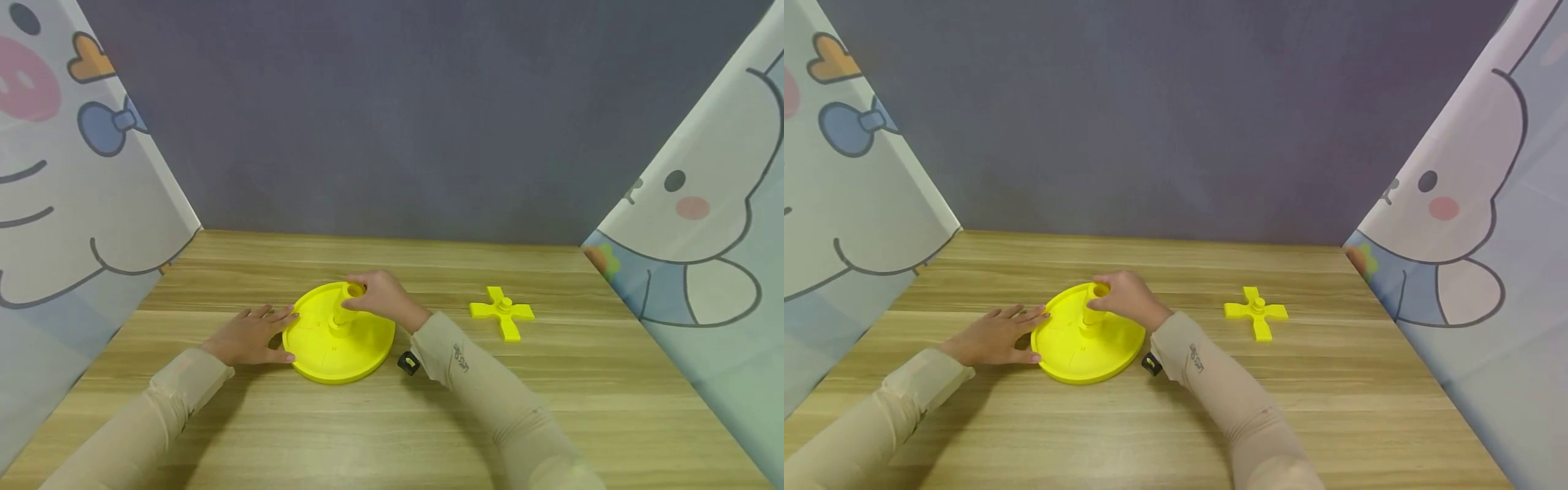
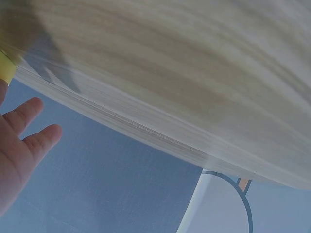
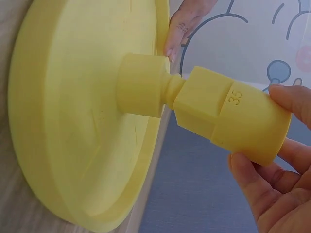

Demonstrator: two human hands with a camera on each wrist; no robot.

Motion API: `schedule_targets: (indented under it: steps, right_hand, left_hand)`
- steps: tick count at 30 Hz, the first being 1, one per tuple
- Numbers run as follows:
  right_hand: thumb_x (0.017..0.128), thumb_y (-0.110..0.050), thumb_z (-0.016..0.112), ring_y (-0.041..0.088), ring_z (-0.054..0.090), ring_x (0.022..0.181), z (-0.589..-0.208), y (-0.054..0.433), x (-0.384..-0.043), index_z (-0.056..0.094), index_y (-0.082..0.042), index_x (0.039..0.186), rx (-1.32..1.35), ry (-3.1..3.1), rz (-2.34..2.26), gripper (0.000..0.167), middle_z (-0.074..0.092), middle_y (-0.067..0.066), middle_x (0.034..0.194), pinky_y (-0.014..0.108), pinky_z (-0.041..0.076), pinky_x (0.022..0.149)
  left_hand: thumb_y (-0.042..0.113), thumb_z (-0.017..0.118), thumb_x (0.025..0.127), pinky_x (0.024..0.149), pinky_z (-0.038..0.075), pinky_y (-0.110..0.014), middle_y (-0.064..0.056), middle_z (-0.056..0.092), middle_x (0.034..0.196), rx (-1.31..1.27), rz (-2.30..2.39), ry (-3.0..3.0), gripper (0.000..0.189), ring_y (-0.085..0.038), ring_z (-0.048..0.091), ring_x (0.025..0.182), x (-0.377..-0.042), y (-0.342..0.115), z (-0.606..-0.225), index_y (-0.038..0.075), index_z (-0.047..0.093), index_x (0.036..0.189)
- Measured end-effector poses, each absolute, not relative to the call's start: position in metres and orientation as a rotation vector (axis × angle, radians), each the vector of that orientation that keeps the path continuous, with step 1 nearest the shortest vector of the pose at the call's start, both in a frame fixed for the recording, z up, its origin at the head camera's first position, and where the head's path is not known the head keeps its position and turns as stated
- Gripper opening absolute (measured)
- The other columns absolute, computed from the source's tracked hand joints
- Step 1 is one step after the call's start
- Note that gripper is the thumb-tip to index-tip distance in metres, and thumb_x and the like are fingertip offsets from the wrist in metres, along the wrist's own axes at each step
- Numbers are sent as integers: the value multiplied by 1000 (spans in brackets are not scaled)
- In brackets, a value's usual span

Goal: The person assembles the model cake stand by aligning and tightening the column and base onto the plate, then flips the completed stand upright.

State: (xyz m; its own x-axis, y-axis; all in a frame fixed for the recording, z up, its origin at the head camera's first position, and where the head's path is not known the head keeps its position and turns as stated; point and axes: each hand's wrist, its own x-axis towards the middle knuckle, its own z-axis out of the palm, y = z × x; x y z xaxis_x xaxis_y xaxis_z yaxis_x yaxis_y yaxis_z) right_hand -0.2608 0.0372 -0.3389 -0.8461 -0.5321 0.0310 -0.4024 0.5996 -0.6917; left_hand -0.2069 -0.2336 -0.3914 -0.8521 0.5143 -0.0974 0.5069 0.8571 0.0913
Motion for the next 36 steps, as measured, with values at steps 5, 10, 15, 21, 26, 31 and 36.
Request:
schedule_targets:
  steps: [5,10,15,21,26,31,36]
  right_hand:
    - [83,-21,76,7,27,47,-340,34,-260,58,-7,132,-813,2646,-1090,55,38,-3,59,19,30,48]
    - [83,-20,76,6,30,50,-343,31,-261,56,-5,133,-852,2668,-1093,56,47,1,66,19,33,52]
    - [83,-21,76,9,42,62,-346,28,-261,54,-5,135,-863,2687,-1096,59,66,9,98,20,39,62]
    - [83,-18,76,18,59,100,-350,24,-260,54,-3,135,-843,2645,-1188,58,59,12,131,23,48,84]
    - [83,-18,76,20,59,107,-355,22,-261,57,-5,133,-786,2602,-1267,54,60,11,129,23,50,84]
    - [83,-19,76,20,59,99,-360,20,-263,59,-5,131,-758,2597,-1310,53,65,10,119,21,49,78]
    - [81,-22,79,19,58,92,-362,17,-262,60,-3,128,-737,2635,-1324,54,66,8,112,20,48,75]
  left_hand:
    - [65,59,82,94,30,-72,-19,38,148,805,118,2908,88,-56,38,125,-205,-231,-389,3,43,143]
    - [67,58,82,95,30,-72,-19,37,148,789,116,2905,89,-55,37,126,-204,-231,-389,4,43,143]
    - [66,57,82,95,30,-72,-19,37,149,786,111,2908,89,-55,37,126,-205,-232,-390,3,43,143]
    - [63,59,83,95,30,-72,-19,38,148,782,113,2913,87,-54,37,126,-206,-233,-390,3,43,143]
    - [64,59,82,94,32,-71,-18,39,148,792,102,2919,87,-53,39,125,-206,-233,-391,4,43,143]
    - [66,58,82,94,33,-70,-18,40,147,800,87,2918,87,-53,40,125,-206,-232,-391,5,44,143]
    - [65,58,83,94,32,-70,-18,40,147,803,83,2917,87,-53,40,125,-207,-232,-391,4,44,143]
